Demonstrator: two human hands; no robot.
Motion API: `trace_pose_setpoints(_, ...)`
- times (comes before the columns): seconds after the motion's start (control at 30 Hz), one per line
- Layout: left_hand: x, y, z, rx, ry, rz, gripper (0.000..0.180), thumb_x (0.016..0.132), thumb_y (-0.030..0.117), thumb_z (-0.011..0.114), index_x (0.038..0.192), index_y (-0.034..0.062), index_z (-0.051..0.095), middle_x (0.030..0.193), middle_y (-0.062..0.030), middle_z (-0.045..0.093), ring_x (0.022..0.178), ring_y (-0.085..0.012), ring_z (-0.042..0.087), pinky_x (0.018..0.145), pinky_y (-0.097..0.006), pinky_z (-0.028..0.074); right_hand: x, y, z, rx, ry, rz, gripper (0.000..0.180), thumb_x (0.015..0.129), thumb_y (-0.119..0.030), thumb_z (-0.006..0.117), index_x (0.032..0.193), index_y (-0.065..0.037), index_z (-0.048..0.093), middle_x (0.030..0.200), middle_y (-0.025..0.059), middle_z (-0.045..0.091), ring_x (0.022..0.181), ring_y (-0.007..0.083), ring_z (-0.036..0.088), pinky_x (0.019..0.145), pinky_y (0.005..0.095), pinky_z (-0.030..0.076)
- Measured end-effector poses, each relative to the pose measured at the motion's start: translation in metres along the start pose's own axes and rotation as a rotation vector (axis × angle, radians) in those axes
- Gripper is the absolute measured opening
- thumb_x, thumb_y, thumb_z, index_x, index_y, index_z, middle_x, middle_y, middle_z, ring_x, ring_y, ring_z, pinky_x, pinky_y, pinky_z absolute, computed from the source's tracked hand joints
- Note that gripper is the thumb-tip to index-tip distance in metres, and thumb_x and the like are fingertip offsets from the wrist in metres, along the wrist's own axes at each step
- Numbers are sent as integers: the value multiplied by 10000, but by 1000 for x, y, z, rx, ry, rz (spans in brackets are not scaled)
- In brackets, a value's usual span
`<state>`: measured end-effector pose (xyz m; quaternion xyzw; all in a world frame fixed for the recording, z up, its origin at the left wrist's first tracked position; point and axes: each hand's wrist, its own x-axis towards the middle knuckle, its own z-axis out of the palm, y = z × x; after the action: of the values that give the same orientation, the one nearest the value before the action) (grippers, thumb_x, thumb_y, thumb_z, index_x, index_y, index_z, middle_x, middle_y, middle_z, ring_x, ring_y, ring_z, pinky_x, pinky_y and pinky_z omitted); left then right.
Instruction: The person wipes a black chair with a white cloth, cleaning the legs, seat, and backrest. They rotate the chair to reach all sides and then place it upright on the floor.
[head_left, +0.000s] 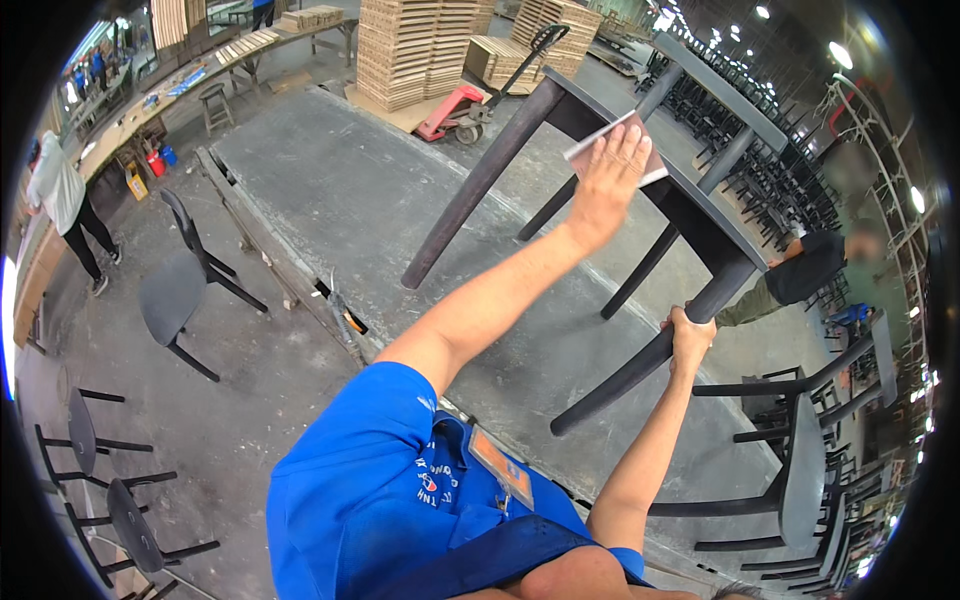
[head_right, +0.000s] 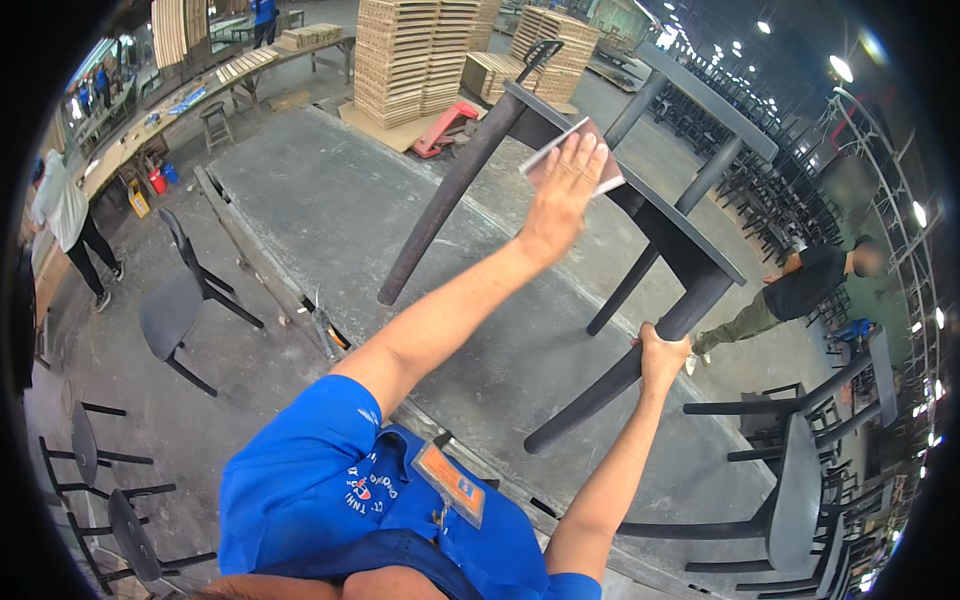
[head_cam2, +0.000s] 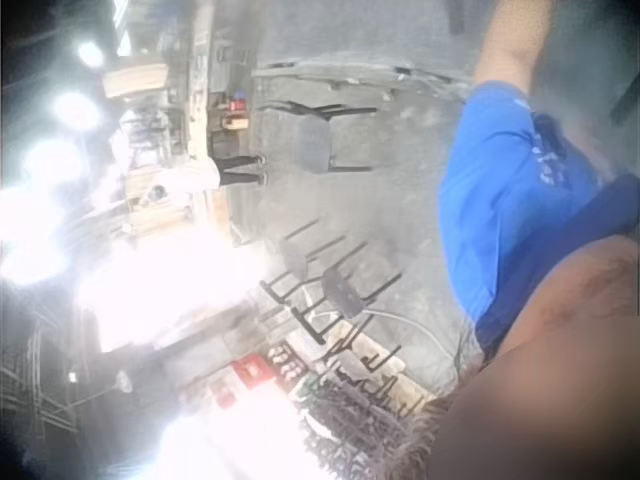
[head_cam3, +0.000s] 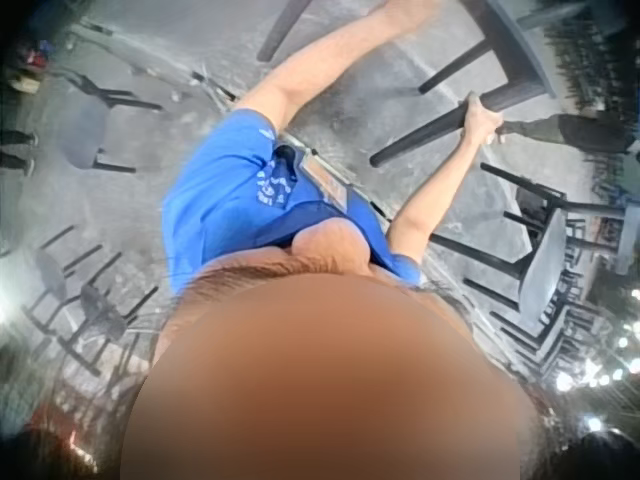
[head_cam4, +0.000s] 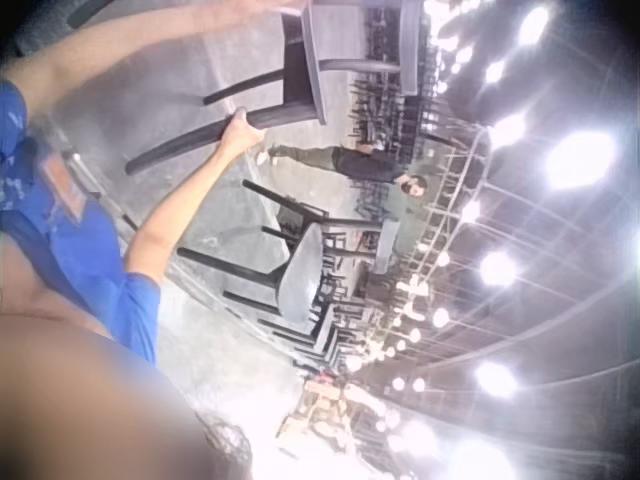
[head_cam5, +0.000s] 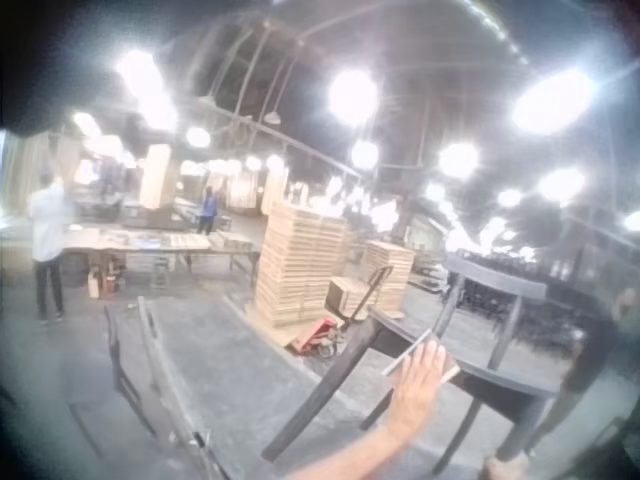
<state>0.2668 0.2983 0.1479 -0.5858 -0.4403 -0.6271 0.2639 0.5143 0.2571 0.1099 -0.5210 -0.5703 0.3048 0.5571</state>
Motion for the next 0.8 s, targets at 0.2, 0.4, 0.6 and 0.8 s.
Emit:
trace_pose_setpoints(0.2,78,-112,-21,-156,20,-334,575,686,-120,489,1253,-27,489,1370,-256,419,1283,-410,373,1074,-491,260,13,5,3,0,55,5,189,721,-18,605,892,4,527,623,77,555,479,176,569,460,293,464)
trace_pose_setpoints(0.4,49,-10,-11,-99,71,264,568,768,-99,460,1315,48,480,1380,-162,454,1347,-359,338,1130,-477,205,21,4,4,8,80,70,203,722,-32,610,908,-9,531,637,68,553,482,169,558,458,292,460)
trace_pose_setpoints(0.6,65,-107,-19,38,77,182,652,729,-133,487,1359,27,443,1424,-181,409,1363,-322,333,1118,-461,246,15,0,8,19,118,57,179,694,-37,621,834,12,521,653,65,564,486,154,563,452,294,453)
trace_pose_setpoints(0.8,36,30,67,-133,-111,602,503,807,36,553,1308,44,508,1374,-120,489,1306,-254,433,1105,-412,321,18,-9,12,-59,160,34,149,676,-61,613,766,9,517,601,57,561,480,145,578,450,296,463)
